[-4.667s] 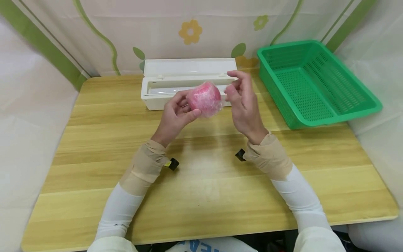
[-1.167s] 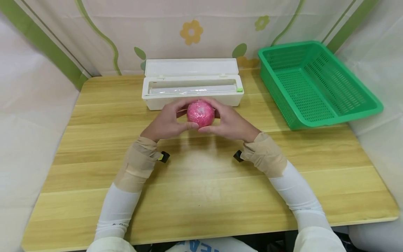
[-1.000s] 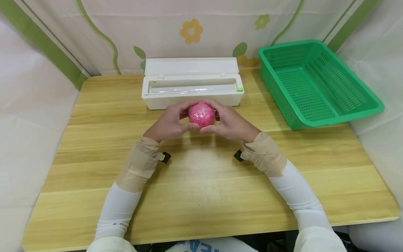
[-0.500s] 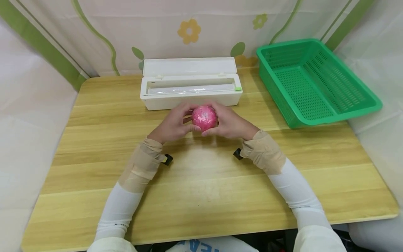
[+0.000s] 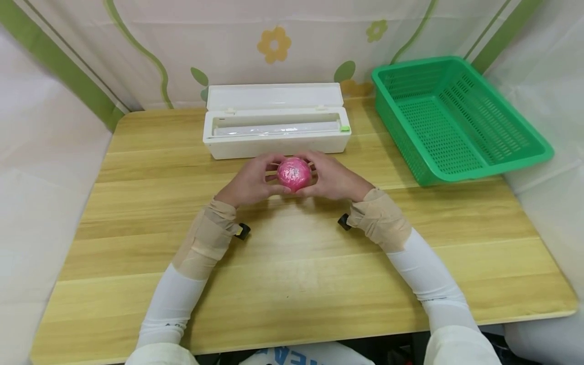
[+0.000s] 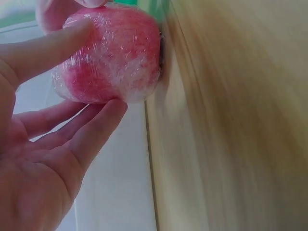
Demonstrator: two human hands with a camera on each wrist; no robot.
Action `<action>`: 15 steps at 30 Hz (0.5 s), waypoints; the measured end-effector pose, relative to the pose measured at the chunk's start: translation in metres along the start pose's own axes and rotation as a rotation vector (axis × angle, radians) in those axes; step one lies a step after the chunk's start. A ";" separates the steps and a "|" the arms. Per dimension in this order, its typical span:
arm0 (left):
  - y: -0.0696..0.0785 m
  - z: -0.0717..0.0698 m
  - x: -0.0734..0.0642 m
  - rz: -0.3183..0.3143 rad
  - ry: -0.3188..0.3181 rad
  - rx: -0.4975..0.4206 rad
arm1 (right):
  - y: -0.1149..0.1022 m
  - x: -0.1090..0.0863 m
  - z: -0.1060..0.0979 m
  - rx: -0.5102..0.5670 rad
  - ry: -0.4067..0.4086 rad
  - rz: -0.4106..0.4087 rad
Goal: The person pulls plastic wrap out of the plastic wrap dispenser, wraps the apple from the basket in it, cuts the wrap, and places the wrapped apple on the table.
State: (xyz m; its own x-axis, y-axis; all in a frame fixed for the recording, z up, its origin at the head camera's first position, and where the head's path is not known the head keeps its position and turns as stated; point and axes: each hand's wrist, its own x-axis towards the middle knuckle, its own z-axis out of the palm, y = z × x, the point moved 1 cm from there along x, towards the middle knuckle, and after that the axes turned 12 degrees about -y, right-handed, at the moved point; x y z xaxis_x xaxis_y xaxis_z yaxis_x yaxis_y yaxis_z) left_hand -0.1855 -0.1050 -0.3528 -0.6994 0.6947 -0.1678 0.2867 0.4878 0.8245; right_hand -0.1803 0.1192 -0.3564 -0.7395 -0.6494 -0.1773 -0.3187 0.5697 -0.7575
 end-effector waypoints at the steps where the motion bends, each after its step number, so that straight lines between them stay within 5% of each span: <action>1: 0.000 0.000 0.000 -0.004 0.000 -0.001 | 0.000 0.001 0.000 -0.001 0.001 -0.003; 4: -0.001 -0.002 -0.001 0.003 -0.011 0.033 | 0.001 0.002 -0.001 -0.013 -0.007 -0.015; 9: 0.003 -0.010 -0.011 -0.004 -0.051 0.222 | -0.005 -0.007 -0.008 -0.073 -0.033 0.030; 15: 0.023 -0.025 -0.035 -0.092 0.024 0.376 | -0.026 -0.028 -0.022 -0.230 0.092 0.128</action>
